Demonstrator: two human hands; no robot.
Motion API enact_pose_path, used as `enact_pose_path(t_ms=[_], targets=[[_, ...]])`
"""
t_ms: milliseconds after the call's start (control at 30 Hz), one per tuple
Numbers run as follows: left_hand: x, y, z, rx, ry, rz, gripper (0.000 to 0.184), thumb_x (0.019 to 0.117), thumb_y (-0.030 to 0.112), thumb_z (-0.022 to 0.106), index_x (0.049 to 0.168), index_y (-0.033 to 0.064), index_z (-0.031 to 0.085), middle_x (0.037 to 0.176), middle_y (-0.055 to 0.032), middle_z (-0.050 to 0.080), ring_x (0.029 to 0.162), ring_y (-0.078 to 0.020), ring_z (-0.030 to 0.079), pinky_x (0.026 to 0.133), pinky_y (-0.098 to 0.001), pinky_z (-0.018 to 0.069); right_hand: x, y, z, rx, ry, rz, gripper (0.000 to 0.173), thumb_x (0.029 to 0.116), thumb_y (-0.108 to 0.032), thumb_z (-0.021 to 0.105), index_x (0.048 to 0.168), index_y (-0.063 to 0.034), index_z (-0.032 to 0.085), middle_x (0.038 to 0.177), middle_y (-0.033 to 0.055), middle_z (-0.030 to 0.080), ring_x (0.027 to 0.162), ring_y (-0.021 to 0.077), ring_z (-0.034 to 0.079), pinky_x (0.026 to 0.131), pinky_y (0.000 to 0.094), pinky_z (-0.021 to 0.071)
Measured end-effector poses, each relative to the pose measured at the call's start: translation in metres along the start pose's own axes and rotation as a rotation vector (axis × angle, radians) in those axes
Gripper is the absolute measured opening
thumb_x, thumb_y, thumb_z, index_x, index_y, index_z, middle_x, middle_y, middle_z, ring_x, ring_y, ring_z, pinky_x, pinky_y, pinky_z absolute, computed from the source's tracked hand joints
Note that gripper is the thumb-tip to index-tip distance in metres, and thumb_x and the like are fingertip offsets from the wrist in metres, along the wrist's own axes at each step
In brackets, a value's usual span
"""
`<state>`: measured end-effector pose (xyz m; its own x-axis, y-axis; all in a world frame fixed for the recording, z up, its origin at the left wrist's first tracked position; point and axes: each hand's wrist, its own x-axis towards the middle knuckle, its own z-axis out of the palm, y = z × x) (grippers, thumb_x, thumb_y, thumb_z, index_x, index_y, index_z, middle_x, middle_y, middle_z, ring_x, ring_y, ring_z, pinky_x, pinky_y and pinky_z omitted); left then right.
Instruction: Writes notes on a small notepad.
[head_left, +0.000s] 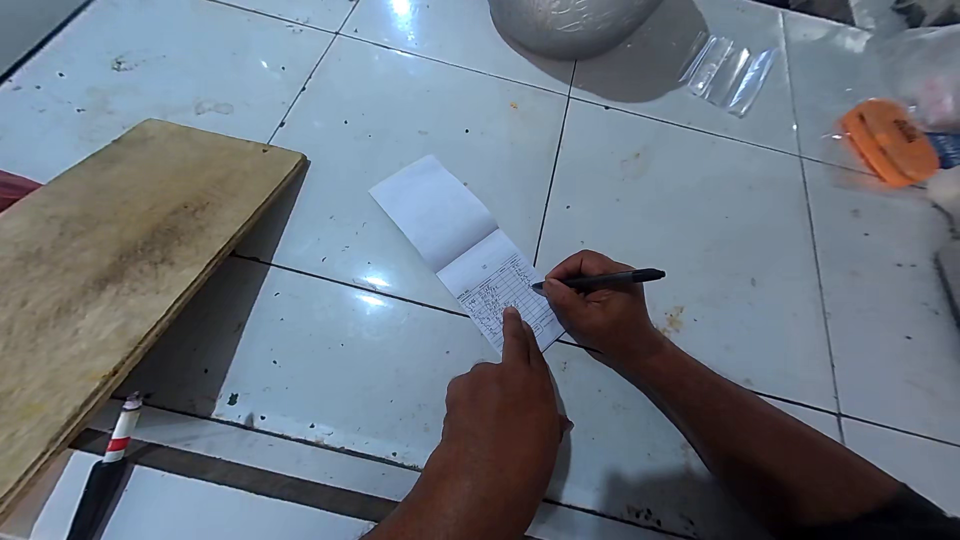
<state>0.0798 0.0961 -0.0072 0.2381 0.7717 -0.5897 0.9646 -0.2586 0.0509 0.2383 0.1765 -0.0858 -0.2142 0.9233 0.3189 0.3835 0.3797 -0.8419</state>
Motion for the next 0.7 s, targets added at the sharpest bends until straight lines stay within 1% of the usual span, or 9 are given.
enact_pose_path(t_ms=[233,400,533,700], targets=[[0.0003,0.0000,-0.0004,0.008,0.000,0.002,0.107,0.0880,0.071,0.061,0.164,0.0073,0.021,0.172,-0.0064,0.015,0.072,-0.0192,0.066,0.059,-0.0364,0.0530,0.0002,0.0010,0.0008,-0.021,0.015,-0.004,0.003,0.0925,-0.012,0.069,0.091,-0.0088,0.070,0.073,-0.0048,0.065,0.056,0.0012,0.057,0.047,0.0170,0.0489],[0.0002,0.0001,-0.0008,-0.007,-0.004,0.000,0.108,0.0884,0.070,0.062,0.164,0.0068,0.019,0.172,-0.0068,0.015,0.074,-0.0204,0.067,0.061,-0.0382,0.0540,0.0003,0.0014,0.0003,0.014,0.000,-0.015,0.004,0.0926,-0.013,0.070,0.093,-0.0081,0.069,0.073,-0.0042,0.065,0.056,0.0021,0.058,0.048,0.0180,0.0507],[0.0002,0.0001,-0.0003,-0.003,-0.005,0.002,0.107,0.0888,0.071,0.061,0.164,0.0070,0.020,0.172,-0.0076,0.016,0.074,-0.0202,0.067,0.061,-0.0378,0.0539,0.0007,0.0022,0.0004,0.007,-0.004,-0.021,0.005,0.0925,-0.013,0.070,0.092,-0.0079,0.069,0.073,-0.0041,0.065,0.056,0.0019,0.057,0.048,0.0176,0.0495],[0.0005,0.0000,-0.0017,0.003,-0.019,0.004,0.107,0.0893,0.071,0.060,0.164,0.0069,0.019,0.172,-0.0075,0.014,0.075,-0.0203,0.067,0.061,-0.0379,0.0540,0.0006,0.0013,0.0006,-0.004,-0.007,-0.013,0.005,0.0925,-0.013,0.070,0.092,-0.0088,0.070,0.072,-0.0047,0.065,0.056,0.0014,0.057,0.048,0.0173,0.0497]])
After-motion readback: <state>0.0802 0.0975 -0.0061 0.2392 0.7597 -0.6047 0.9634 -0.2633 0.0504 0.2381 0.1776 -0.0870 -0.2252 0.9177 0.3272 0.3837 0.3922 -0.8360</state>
